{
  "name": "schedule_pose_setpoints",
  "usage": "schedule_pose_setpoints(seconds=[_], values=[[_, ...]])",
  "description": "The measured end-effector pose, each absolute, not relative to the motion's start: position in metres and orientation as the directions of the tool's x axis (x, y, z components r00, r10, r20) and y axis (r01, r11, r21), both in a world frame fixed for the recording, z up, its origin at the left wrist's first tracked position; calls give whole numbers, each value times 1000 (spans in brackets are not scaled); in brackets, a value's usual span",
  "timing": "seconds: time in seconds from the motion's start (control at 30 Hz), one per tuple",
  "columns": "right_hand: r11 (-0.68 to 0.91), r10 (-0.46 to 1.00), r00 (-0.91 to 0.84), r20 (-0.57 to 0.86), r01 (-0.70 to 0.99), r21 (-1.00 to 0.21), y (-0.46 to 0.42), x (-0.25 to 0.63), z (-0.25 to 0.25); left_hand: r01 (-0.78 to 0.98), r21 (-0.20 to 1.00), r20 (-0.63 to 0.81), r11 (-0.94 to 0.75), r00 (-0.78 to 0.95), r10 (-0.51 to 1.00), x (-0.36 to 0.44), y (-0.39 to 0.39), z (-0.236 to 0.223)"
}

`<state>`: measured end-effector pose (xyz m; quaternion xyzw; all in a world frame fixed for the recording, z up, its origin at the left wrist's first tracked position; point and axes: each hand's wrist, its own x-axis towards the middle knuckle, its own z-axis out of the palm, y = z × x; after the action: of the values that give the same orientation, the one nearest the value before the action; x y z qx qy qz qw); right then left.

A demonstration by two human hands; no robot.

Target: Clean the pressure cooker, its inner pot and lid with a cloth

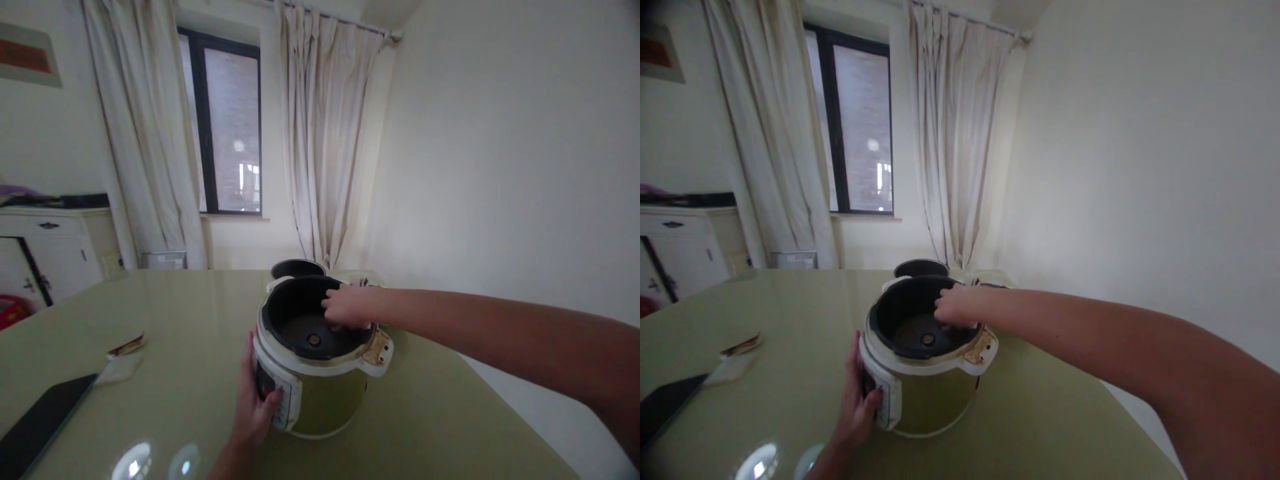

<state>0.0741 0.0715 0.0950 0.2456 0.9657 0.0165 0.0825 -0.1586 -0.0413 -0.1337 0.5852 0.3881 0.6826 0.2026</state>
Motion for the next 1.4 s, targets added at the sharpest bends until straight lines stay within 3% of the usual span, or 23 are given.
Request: schedule_pose_setpoints(seconds=[0.07, 0.1, 0.2, 0.27, 0.37, 0.47, 0.5, 0.57, 0.63, 0.73, 0.83, 0.93, 1.03, 1.13, 1.27, 1.4], values=[[916, 348, -936, -61, 325, 236, 81, 66, 104, 158, 768, 640, -620, -232, 733, -157, -41, -132], [941, 236, -970, -59, 213, 262, 85, 57, 110, 149, 768, 640, -623, -233, 733, -155, -41, -130], [985, -65, -988, -142, -87, 151, 89, 22, 123, 147, 768, 639, -623, -232, 733, -151, -44, -124], [988, -125, -967, -221, -141, 59, 89, 4, 124, 151, 767, 641, -624, -237, 730, -149, -47, -123], [993, -35, -979, -203, -57, 100, 92, 0, 116, 153, 766, 641, -625, -253, 724, -149, -50, -125], [961, 225, -973, -48, 213, 175, 97, 23, 104, 162, 766, 641, -622, -259, 722, -151, -51, -130], [926, 360, -933, -32, 352, 138, 98, 33, 101, 158, 763, 644, -626, -258, 720, -152, -50, -131], [779, 617, -774, -144, 626, -28, 96, 50, 99, 143, 760, 647, -634, -252, 719, -152, -49, -132], [604, 700, -624, -348, 777, -177, 89, 58, 100, 134, 763, 643, -632, -252, 723, -152, -48, -133], [510, 634, -609, -476, 793, -333, 74, 46, 101, 146, 762, 644, -631, -274, 715, -151, -46, -133], [464, 612, -717, -333, 667, -583, 57, 18, 96, 160, 768, 638, -620, -287, 715, -150, -48, -131], [387, 741, -663, -106, 550, -740, 44, -2, 88, 188, 775, 630, -603, -297, 718, -149, -50, -128], [281, 739, -655, -161, 516, -809, 39, 1, 84, 211, 766, 641, -607, -306, 704, -150, -52, -127], [367, 573, -763, -298, 564, -740, 43, 24, 86, 223, 756, 654, -615, -291, 698, -152, -52, -127], [660, 484, -801, -352, 598, -455, 60, 59, 88, 235, 753, 658, -614, -281, 699, -154, -53, -127], [875, 480, -873, -84, 484, -26, 81, 71, 94, 220, 757, 654, -616, -268, 708, -154, -54, -127]])
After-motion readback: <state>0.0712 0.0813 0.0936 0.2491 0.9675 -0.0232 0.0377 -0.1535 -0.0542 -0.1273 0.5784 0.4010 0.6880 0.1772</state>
